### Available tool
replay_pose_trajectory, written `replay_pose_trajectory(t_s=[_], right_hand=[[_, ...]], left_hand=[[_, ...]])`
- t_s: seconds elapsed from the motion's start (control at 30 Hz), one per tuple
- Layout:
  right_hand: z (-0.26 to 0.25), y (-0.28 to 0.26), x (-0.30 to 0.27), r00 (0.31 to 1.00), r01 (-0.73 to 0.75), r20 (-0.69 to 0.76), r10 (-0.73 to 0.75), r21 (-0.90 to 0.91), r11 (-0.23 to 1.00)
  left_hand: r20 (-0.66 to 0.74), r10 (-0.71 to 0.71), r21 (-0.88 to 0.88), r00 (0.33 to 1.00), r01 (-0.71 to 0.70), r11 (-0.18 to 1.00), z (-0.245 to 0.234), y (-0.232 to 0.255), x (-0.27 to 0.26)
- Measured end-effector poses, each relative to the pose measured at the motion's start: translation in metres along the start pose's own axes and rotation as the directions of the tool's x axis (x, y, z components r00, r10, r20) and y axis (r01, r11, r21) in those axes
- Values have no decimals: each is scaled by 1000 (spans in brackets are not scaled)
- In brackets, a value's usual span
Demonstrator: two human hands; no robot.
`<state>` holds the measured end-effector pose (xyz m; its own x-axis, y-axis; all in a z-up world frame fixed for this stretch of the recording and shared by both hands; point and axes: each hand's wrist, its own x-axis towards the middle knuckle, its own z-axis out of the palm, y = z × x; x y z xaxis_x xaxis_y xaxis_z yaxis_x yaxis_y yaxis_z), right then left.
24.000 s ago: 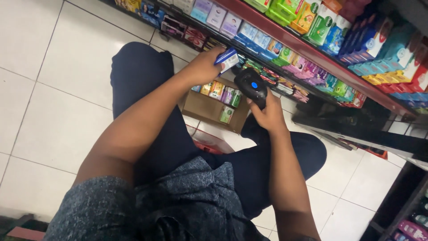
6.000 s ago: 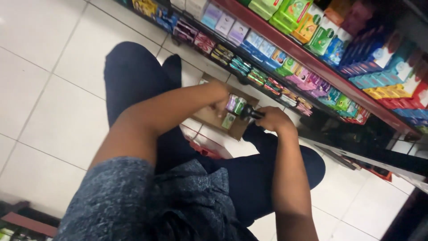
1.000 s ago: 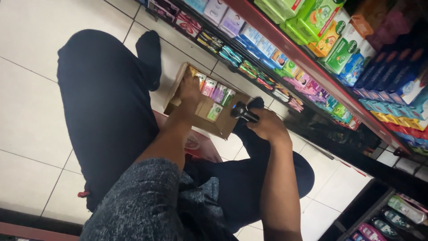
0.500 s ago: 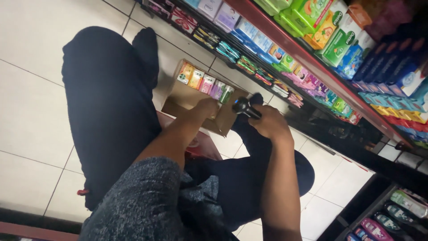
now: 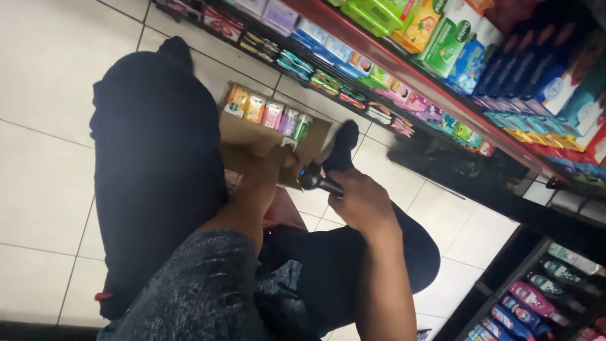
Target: The person sits on the floor in a store aisle and repeatedly picks small boxes from a cardboard box, scans them with a handheld barcode scanner, and places them on the shelf. The person handles multiple boxes of different colors and sizes throughout the clip.
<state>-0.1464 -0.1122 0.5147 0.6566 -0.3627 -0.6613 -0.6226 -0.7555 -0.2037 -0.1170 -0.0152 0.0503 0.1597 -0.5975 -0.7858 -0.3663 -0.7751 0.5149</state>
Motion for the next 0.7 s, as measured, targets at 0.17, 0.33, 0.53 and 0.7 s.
replay_pose_trajectory(t_s=[0.17,0.33,0.53,0.7], right_hand=[[-11,-9,-18,999,40,-34,-42,-51,998],[-23,-14,-30,999,16,-42,-16,6,1000],[-27,-17,-34,1000,-4,13,4,-4,1000],[-23,-13,-34,1000,18,5,-18,-13,1000]], left_hand=[[-43,124,152,991,-116,982,2,-3,9],[-48,210,262,976,-191,946,15,-11,14],[-34,139,91,990,-136,987,31,-13,38],[5,54,-121,999,-53,991,65,-40,81]])
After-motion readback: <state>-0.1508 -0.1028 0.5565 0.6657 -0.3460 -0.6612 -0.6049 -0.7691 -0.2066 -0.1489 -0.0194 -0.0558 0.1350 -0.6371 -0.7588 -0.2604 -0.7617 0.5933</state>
